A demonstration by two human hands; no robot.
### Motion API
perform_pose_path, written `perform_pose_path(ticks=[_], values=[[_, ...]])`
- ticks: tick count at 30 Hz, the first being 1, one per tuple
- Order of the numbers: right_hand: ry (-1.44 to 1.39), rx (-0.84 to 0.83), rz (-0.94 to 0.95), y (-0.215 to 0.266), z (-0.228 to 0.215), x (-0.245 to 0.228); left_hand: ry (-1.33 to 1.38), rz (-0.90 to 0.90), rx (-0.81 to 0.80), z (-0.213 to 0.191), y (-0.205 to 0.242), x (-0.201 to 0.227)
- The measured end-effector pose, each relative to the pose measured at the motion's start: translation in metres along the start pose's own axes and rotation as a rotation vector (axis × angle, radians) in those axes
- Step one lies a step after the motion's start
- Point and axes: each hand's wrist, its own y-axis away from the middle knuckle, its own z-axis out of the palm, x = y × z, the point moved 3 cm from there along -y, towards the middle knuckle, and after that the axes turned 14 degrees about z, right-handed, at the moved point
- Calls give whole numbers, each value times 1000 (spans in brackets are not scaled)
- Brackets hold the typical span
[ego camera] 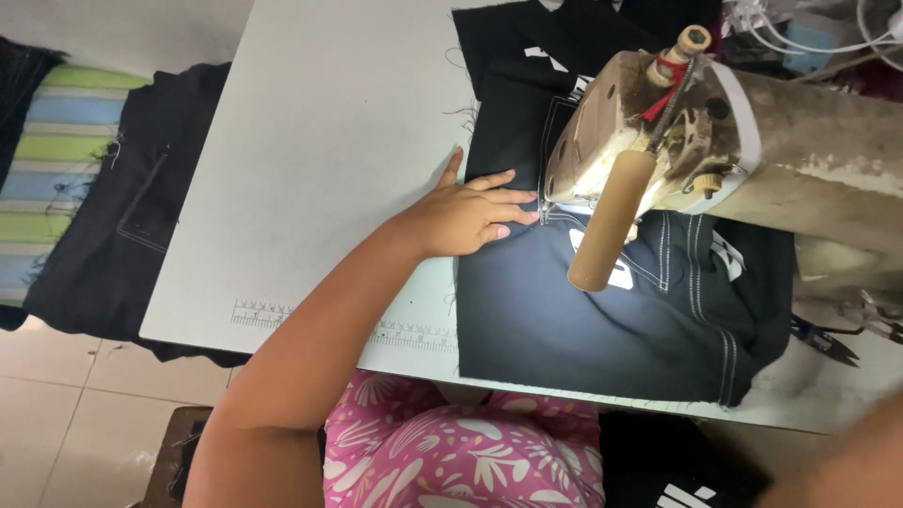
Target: Sewing pockets onto black fabric panels using an industrial sewing machine
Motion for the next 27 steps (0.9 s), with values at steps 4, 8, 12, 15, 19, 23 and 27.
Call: perform_pose_path(ticks=[4,8,12,15,19,23,27], values=[[323,-53,70,90,70,99,6,-19,-25,-2,-1,0],[638,-107,138,202,158,186,18,-41,-55,-6,-3,1],[956,-166,209,231,204,205,20,53,200,-4,-23,-15],[1109,-217,245,203,190,152,-212,37,524,-10,-45,-20],[-326,-64,478,119,86,77,-345,-102,301,14,-64,-32],[-397,-66,410,107,79,65,-376,-130,244,21,-65,-34],[-317,-163,779,139,113,99,-369,-158,206,20,-67,-36]])
